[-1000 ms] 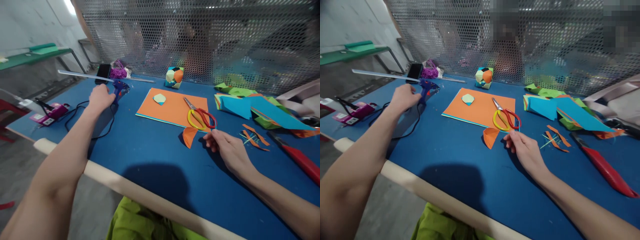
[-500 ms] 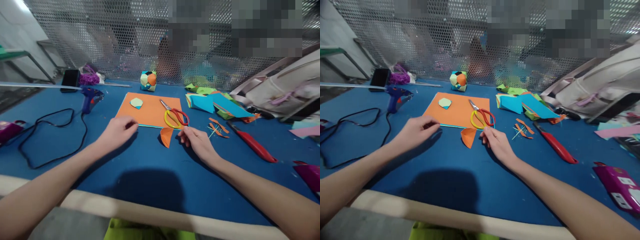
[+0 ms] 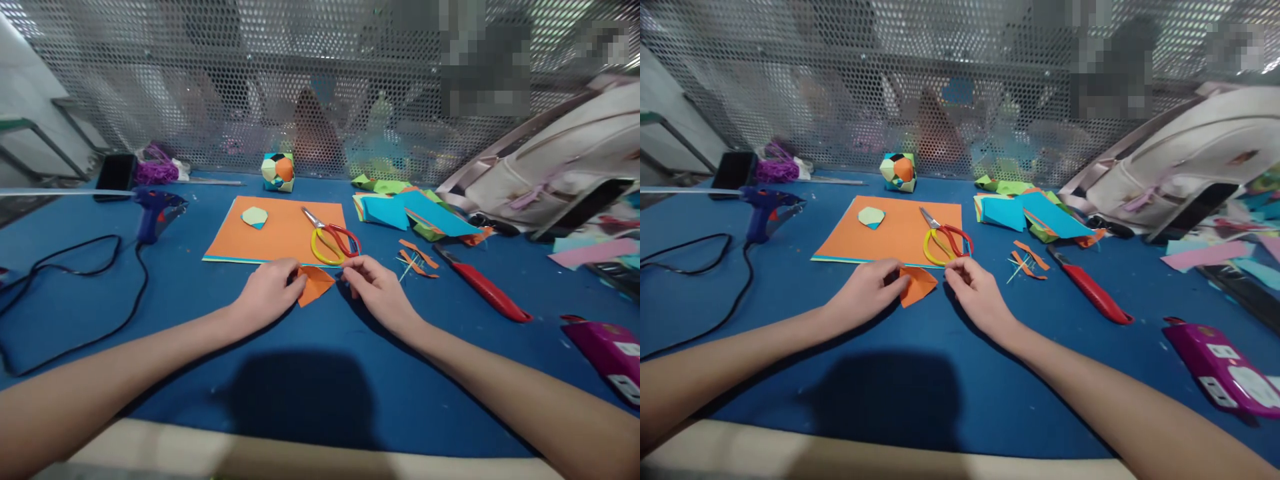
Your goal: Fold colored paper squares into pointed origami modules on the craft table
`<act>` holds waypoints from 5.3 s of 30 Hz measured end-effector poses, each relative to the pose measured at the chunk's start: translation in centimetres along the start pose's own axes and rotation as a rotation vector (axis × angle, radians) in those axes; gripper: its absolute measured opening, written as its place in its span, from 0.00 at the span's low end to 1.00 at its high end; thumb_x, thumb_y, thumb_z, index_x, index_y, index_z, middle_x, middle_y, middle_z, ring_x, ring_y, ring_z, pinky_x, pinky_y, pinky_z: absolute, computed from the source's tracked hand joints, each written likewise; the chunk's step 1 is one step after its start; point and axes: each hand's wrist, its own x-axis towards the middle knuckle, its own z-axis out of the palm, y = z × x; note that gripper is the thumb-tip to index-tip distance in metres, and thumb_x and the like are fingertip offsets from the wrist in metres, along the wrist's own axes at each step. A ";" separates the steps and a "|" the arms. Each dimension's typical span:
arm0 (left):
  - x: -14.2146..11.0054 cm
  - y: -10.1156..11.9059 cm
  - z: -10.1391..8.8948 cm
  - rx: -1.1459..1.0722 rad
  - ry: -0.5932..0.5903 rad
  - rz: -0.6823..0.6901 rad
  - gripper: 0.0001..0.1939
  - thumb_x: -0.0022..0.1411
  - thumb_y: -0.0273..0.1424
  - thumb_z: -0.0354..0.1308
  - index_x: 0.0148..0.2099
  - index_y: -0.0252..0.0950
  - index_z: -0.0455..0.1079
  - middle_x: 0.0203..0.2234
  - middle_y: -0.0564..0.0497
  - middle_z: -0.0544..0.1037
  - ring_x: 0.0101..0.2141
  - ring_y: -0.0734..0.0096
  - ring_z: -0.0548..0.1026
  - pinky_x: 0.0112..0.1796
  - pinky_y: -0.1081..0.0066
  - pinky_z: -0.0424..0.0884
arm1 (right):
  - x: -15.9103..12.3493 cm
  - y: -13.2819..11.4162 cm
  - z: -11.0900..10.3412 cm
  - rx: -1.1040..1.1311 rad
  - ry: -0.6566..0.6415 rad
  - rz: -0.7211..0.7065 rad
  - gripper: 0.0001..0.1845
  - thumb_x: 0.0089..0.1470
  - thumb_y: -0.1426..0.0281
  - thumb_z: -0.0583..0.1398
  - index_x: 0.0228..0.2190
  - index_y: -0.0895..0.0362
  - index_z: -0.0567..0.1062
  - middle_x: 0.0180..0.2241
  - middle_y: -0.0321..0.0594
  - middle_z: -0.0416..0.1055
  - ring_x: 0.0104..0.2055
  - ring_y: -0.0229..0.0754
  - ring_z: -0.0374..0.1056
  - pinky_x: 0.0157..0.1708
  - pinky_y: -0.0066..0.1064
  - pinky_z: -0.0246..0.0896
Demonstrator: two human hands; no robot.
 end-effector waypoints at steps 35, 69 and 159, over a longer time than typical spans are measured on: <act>-2.8 2.0 -0.2 -0.480 -0.028 0.098 0.13 0.63 0.29 0.50 0.38 0.35 0.76 0.27 0.51 0.75 0.32 0.73 0.73 0.34 0.75 0.68 | -1.6 0.0 1.0 -0.421 -0.023 -0.682 0.11 0.58 0.73 0.54 0.26 0.59 0.73 0.23 0.37 0.72 0.24 0.35 0.64 0.29 0.29 0.54; -3.0 1.3 0.2 -0.346 0.125 0.212 0.12 0.63 0.29 0.50 0.41 0.33 0.75 0.33 0.48 0.78 0.34 0.73 0.75 0.36 0.76 0.68 | -1.5 -0.8 -0.1 -0.540 -0.031 -0.745 0.16 0.60 0.64 0.52 0.31 0.60 0.74 0.26 0.40 0.74 0.28 0.38 0.68 0.30 0.31 0.53; -1.4 -0.9 -0.1 -0.314 -0.005 -0.168 0.28 0.51 0.29 0.48 0.56 0.32 0.61 0.34 0.49 0.71 0.30 0.70 0.69 0.34 0.69 0.67 | 14.6 8.0 -10.7 -1.162 0.177 -0.174 0.26 0.60 0.66 0.47 0.58 0.61 0.57 0.40 0.51 0.75 0.40 0.54 0.71 0.37 0.38 0.61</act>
